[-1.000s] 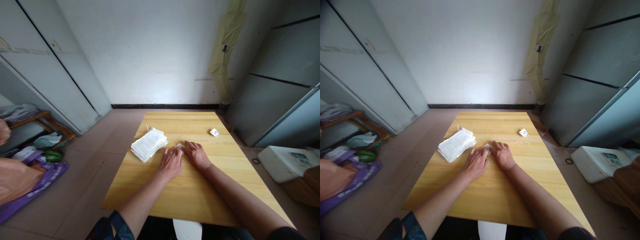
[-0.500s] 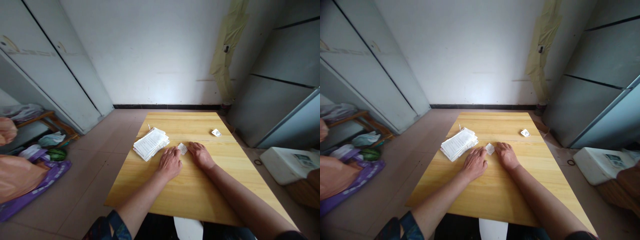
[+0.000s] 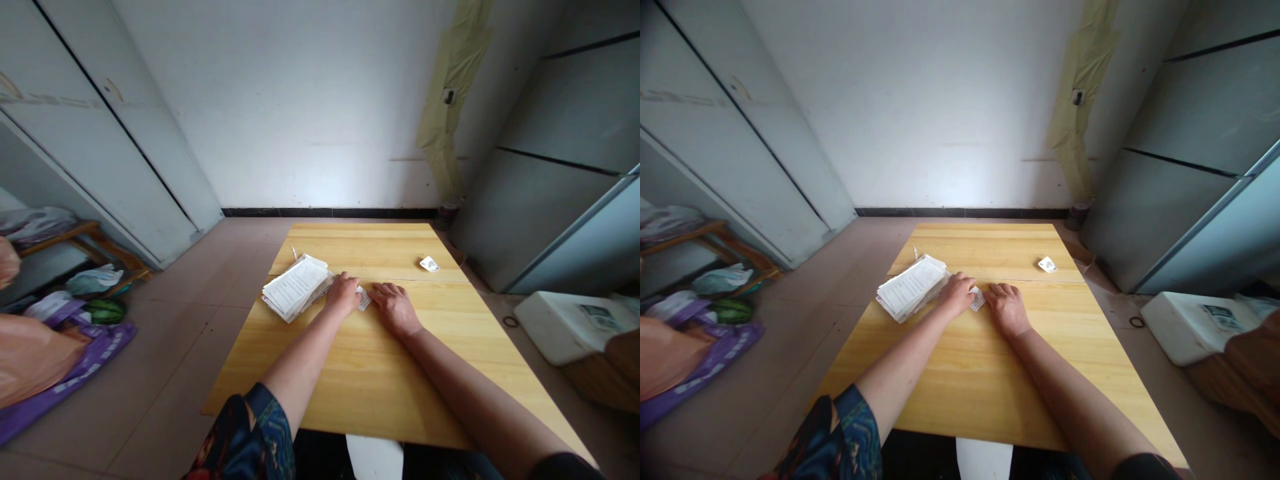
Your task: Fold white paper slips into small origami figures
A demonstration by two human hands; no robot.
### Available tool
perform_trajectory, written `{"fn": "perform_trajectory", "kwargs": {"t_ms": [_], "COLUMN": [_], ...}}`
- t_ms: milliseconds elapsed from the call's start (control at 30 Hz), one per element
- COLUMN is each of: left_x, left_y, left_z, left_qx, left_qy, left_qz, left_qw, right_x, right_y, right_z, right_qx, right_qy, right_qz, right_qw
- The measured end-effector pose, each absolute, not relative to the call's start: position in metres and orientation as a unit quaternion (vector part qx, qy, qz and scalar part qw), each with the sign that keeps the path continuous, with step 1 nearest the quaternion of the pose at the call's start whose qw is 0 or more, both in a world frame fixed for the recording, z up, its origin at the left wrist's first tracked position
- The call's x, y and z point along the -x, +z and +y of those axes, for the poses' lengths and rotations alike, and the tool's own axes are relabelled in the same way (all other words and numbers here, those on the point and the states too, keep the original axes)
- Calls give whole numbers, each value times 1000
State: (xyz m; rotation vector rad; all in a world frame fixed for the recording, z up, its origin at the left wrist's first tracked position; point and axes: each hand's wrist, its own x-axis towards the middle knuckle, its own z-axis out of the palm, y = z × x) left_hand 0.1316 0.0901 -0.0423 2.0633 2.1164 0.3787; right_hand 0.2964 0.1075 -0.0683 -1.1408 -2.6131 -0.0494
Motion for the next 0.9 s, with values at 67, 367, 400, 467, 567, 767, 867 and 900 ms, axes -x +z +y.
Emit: {"fn": "perform_trajectory", "kwargs": {"t_ms": [67,367,400,467,567,767,867,900], "left_x": [-132,-131,-130,-129,-127,-122,-118,-117], "left_y": [-40,-42,-43,-46,-52,-57,-60,-62], "left_z": [94,101,101,100,96,90,90,89], "left_qx": [-698,-677,-675,-673,-665,-655,-653,-657], "left_qy": [108,114,119,131,178,243,260,265], "left_qz": [702,716,717,717,714,699,693,688], "left_qw": [93,126,127,128,127,153,161,157], "right_x": [-297,-298,-298,-299,-299,-297,-297,-296], "right_y": [-69,-73,-74,-75,-76,-74,-73,-73], "right_z": [108,109,110,110,109,109,109,109], "right_qx": [393,387,389,389,370,368,364,362], "right_qy": [-14,-10,-12,-17,-25,-23,-19,-18], "right_qz": [-907,-907,-906,-905,-915,-921,-921,-922], "right_qw": [151,165,166,168,157,127,134,136]}}
